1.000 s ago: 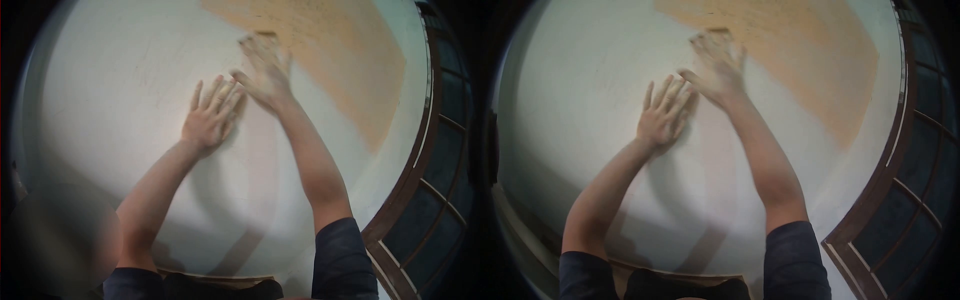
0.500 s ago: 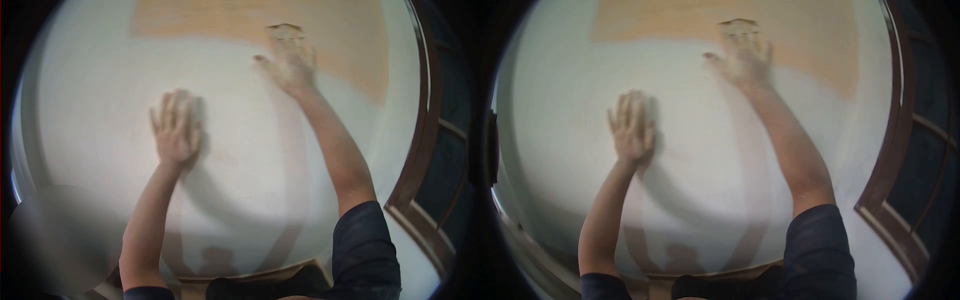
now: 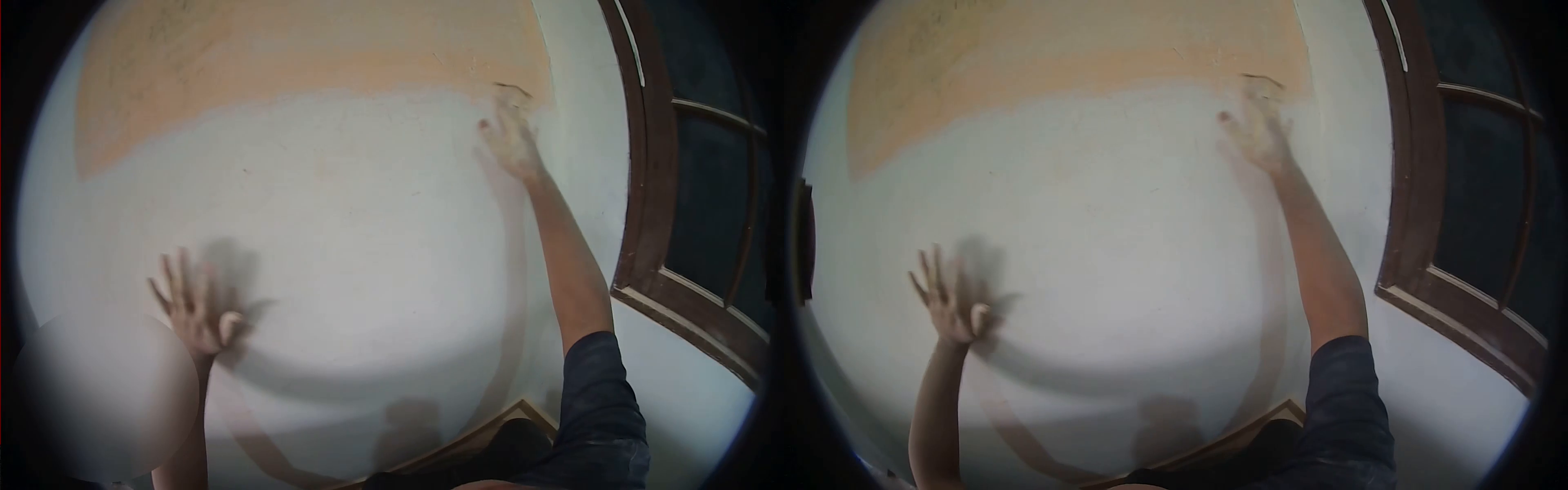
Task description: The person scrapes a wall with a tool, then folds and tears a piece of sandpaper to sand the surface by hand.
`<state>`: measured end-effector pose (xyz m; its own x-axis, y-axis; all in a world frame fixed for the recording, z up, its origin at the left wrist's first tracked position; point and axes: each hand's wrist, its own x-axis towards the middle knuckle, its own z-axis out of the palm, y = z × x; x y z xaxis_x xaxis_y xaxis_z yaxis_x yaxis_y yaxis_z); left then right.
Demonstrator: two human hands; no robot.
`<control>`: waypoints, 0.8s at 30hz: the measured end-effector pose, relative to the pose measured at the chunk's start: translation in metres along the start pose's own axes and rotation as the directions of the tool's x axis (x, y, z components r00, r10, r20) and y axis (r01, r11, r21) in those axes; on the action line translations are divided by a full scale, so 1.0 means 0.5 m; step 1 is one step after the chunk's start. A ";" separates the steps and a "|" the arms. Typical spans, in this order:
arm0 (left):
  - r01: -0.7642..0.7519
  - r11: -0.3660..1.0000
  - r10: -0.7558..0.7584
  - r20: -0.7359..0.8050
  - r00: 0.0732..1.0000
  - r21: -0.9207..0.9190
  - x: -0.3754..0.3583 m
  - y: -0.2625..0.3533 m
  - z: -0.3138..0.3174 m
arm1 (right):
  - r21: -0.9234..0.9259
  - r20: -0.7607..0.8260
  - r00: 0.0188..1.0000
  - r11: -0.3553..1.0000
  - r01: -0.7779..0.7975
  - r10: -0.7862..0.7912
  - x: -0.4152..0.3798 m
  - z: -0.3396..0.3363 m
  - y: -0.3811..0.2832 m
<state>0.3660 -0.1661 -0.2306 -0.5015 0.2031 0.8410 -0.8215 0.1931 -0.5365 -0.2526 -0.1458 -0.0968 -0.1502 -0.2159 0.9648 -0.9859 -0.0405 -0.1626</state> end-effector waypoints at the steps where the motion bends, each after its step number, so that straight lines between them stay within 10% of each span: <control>1: -0.083 0.997 0.083 0.047 0.995 -0.004 0.002 -0.007 0.004 | 0.001 0.002 0.995 0.995 0.095 -0.095 -0.002 -0.004 -0.083; 6: -0.105 0.994 0.105 0.125 0.987 -0.004 0.009 -0.001 -0.019 | 0.082 0.014 0.854 0.852 0.518 -0.520 -0.037 -0.005 -0.499; 10: 0.191 0.981 -0.188 0.101 0.977 -0.023 -0.019 0.011 -0.052 | 0.215 0.141 0.694 0.706 0.674 -0.706 -0.067 -0.022 -0.775; 20: 0.365 0.922 -0.367 0.005 0.930 -0.132 -0.028 0.032 0.044 | 0.291 0.217 0.680 0.712 0.639 -0.700 -0.082 0.013 -1.185; 24: 0.360 0.921 -0.367 -0.021 0.930 -0.149 -0.008 0.039 0.035 | 0.151 -0.102 0.736 0.721 0.677 -0.670 -0.067 0.079 -1.083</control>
<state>0.3471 -0.1797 -0.2432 -0.1596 0.1384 0.9774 -0.8967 0.3938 -0.2022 0.2891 -0.1554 -0.0493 0.5422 -0.0327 0.8396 -0.8008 -0.3225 0.5047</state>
